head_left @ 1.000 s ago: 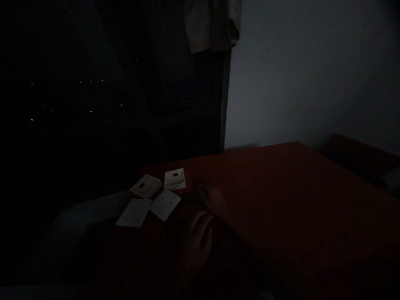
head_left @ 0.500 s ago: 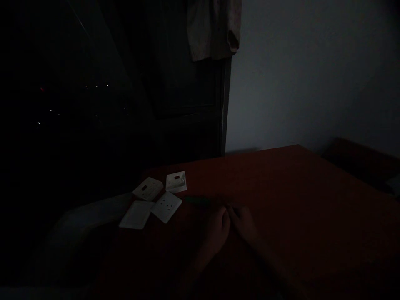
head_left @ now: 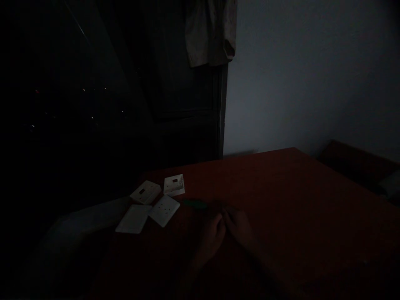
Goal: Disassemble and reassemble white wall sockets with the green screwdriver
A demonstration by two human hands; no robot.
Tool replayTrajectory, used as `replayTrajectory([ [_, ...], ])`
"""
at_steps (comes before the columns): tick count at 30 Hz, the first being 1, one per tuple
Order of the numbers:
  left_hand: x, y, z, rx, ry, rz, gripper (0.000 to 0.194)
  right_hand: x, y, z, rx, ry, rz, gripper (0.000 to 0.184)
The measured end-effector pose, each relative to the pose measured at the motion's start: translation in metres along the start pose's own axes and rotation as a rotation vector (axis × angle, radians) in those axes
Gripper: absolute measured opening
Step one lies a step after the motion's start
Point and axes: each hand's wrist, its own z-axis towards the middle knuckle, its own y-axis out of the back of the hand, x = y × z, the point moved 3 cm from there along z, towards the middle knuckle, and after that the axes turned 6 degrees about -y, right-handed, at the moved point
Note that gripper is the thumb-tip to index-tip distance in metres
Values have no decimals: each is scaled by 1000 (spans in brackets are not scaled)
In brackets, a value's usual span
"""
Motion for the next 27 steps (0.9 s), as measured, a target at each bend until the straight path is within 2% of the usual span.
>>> replayTrajectory([
  [27,3,0,-2,19,-26,19,25,6,3,-2,17,-7,-7,36],
])
